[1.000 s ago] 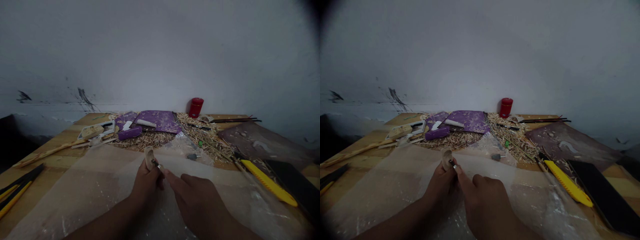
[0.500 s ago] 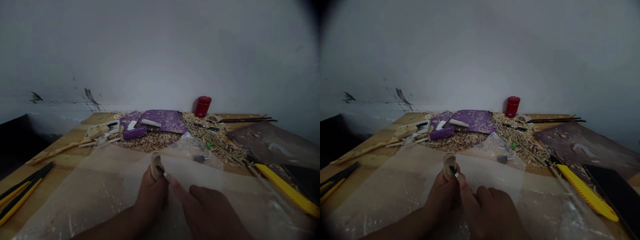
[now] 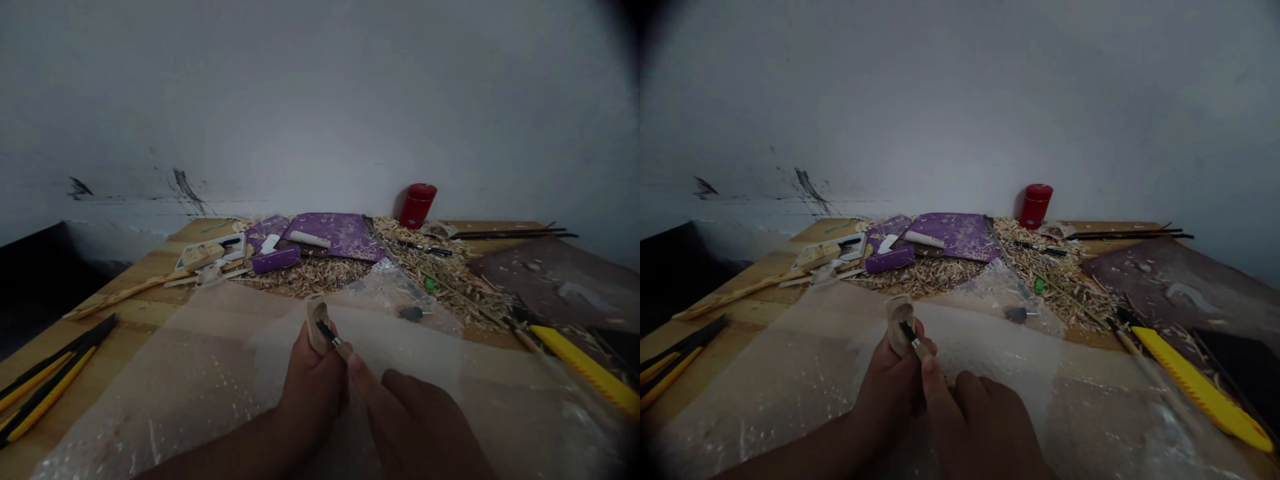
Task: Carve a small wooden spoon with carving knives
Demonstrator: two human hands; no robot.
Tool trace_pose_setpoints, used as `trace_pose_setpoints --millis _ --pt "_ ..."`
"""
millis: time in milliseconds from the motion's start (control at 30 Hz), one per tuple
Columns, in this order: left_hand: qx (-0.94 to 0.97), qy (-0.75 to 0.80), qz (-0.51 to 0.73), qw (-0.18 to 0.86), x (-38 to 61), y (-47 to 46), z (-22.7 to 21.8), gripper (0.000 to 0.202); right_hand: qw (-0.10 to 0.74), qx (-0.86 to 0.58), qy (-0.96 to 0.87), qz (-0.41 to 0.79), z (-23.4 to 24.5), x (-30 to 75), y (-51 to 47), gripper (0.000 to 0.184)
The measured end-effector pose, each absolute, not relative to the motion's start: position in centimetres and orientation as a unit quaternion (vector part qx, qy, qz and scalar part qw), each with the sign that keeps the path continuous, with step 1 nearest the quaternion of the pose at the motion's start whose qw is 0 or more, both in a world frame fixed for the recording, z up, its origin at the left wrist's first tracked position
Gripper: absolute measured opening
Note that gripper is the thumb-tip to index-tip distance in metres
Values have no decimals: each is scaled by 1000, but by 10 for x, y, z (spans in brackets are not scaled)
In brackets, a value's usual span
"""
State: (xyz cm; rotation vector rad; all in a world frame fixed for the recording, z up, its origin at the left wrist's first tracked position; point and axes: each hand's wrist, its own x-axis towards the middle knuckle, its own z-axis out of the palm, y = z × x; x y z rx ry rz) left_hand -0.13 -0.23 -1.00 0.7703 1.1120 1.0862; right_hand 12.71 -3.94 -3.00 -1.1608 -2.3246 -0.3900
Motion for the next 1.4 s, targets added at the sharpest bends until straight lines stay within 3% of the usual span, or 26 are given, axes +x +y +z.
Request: trace_pose_setpoints --millis 167,333,533,733,867,933,1067,1167,1233,1300,1400 --pt "358 509 464 630 -1 1 -11 19 259 -426 -853 -154 -28 124 -37 40" --pt "349 496 457 651 1 5 -12 20 328 -437 -833 -82 -24 121 -35 36" --pt "344 510 460 640 2 5 -11 21 284 -451 -832 -156 -25 121 -36 36" --pt "362 509 447 641 3 5 -15 16 372 -445 -814 6 -24 121 -35 34" --pt "358 488 457 652 2 6 -18 16 359 -451 -817 22 -24 122 -33 37" --pt "352 485 447 664 2 7 -18 18 377 -463 -797 90 -21 124 -30 37" --pt "328 474 436 691 4 9 -19 21 453 -503 -630 381 -15 130 -20 27" --pt "309 446 471 696 4 10 -20 19 454 -503 -494 546 -14 136 -15 33" --pt "311 433 485 693 3 11 -21 18 451 -515 -501 529 -13 141 -15 34" --pt "322 438 488 683 3 12 -20 18 440 -525 -602 411 -11 145 -19 29" --pt "345 460 488 657 3 12 -19 17 358 -486 -774 192 -7 147 -28 34"
